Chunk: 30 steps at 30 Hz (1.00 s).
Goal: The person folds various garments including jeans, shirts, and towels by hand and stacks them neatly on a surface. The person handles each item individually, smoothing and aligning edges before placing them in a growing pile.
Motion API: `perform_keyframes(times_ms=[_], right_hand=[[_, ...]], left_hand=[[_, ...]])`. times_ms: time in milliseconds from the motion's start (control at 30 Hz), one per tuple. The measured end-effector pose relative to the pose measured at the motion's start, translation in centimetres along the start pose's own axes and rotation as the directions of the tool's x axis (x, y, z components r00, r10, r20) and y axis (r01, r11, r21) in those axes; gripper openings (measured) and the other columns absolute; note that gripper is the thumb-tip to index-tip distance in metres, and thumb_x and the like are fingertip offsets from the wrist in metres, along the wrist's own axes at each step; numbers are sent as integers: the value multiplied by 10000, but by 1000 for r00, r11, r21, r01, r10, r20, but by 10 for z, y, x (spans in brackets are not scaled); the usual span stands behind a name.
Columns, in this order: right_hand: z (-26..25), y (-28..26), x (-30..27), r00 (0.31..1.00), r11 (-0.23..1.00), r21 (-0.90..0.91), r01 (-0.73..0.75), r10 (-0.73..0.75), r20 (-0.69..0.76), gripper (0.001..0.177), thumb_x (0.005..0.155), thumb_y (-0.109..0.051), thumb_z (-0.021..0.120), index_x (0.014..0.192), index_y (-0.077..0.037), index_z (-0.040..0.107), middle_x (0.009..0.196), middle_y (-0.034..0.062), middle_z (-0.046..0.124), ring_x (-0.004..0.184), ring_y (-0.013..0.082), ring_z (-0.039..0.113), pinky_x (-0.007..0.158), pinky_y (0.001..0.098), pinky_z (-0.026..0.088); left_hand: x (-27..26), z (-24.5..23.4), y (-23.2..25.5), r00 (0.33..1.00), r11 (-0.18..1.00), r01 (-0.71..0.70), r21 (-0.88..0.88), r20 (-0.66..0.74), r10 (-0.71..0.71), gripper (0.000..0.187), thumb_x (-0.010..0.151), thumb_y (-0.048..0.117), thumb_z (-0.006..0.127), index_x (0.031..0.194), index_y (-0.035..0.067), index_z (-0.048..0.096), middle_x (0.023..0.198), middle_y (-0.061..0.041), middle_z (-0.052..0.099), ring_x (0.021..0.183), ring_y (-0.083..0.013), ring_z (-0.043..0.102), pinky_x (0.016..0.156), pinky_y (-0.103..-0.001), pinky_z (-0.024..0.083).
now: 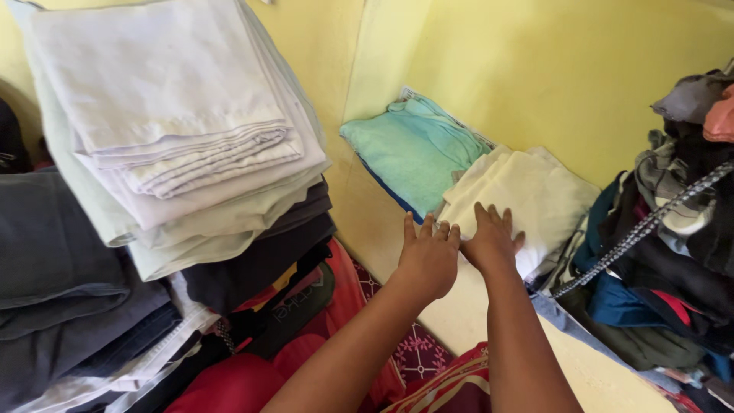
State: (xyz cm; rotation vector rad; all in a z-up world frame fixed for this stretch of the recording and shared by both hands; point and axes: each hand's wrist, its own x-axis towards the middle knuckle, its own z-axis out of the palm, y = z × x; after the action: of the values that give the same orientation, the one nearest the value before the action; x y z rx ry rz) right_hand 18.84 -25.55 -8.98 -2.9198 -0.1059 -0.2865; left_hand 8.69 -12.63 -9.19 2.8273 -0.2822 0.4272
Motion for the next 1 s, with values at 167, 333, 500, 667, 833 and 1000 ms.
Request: perform_keyframes(times_ms=[167,333,500,667,833,1000], right_hand=[[22,25,22,997,978,-200,-66,70,13,975,748,-421,812,1568,-264,309,1667,63,212,1524,303,133,1147,665,106],[35,71,62,962,961,181,-209,235,-139,606,978,-439,661,1489,-134,541,1440,214,586,1349,365,557,1192,566,325],[23,96,62,860,276,953,126,449,-244,443,1005,-320,611,1320,-14,668,1155,113,703,1006,195,594,880,337,482],[2,63,41,824,121,973,197,516,-232,389,1016,-298,599,1272,-11,656,1060,56,693,906,161,607,820,351,521],[-3,27,26,865,635,773,-7,392,-314,404,1025,-330,634,1235,7,709,1068,195,745,945,285,672,854,429,510],[-9,10,13,999,900,435,8,12,-45,477,959,-354,693,1375,-119,677,1237,234,710,1163,365,649,982,429,490]], left_hand=[[-3,1,3,999,1000,-21,2,47,21,627,916,135,468,1526,17,379,1582,-209,385,1515,-411,255,1190,-690,36],[-4,-1,-5,998,999,-10,-43,58,12,643,900,119,473,1525,13,367,1588,-200,374,1507,-422,254,1182,-698,31],[-4,-1,-6,999,998,-6,-63,35,8,631,911,116,467,1528,19,376,1585,-193,392,1507,-418,276,1197,-696,50],[-4,-4,-3,999,994,-16,-111,45,21,663,890,153,528,1521,26,370,1571,-195,397,1491,-425,277,1177,-671,100],[6,10,-4,991,895,104,-434,126,-54,746,1002,414,567,1578,8,321,1578,-241,441,1436,-396,451,1181,-514,345],[18,44,4,996,65,80,-995,82,36,990,947,471,600,1631,94,-8,1607,-270,341,1490,-352,375,1174,-416,347]])
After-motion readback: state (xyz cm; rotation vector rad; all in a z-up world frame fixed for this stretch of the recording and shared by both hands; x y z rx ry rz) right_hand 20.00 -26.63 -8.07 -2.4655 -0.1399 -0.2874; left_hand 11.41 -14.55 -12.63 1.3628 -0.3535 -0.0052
